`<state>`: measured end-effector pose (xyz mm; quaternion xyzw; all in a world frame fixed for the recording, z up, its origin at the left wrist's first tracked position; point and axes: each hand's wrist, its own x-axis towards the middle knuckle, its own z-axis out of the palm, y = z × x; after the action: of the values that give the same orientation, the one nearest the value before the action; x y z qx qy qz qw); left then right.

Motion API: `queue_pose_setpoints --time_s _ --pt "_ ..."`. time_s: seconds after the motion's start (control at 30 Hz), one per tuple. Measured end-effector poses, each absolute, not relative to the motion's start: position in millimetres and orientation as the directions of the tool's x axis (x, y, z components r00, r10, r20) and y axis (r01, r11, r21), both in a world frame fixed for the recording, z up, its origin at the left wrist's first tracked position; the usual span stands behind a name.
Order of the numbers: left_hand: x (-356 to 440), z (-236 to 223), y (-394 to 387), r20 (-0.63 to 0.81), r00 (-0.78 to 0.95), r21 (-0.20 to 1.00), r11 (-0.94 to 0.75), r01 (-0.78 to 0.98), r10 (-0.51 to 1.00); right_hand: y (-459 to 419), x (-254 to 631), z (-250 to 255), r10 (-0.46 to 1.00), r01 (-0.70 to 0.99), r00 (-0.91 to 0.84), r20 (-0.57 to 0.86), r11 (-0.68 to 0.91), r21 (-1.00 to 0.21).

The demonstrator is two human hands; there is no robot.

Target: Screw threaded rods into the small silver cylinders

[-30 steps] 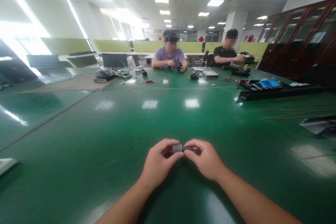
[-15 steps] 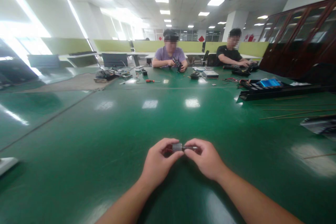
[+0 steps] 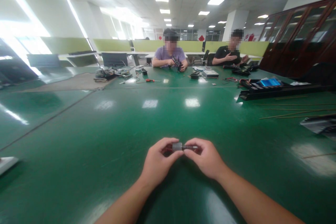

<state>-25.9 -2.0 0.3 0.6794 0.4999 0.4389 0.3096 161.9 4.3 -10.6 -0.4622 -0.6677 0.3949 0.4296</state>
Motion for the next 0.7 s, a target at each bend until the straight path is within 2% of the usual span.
queue_pose_setpoints --time_s 0.7 --pt "-26.4 0.4 -1.6 0.282 0.101 0.862 -0.298 0.410 0.954 3.8 161.2 -11.2 0.964 0.281 -0.168 0.207 0.248 -0.927"
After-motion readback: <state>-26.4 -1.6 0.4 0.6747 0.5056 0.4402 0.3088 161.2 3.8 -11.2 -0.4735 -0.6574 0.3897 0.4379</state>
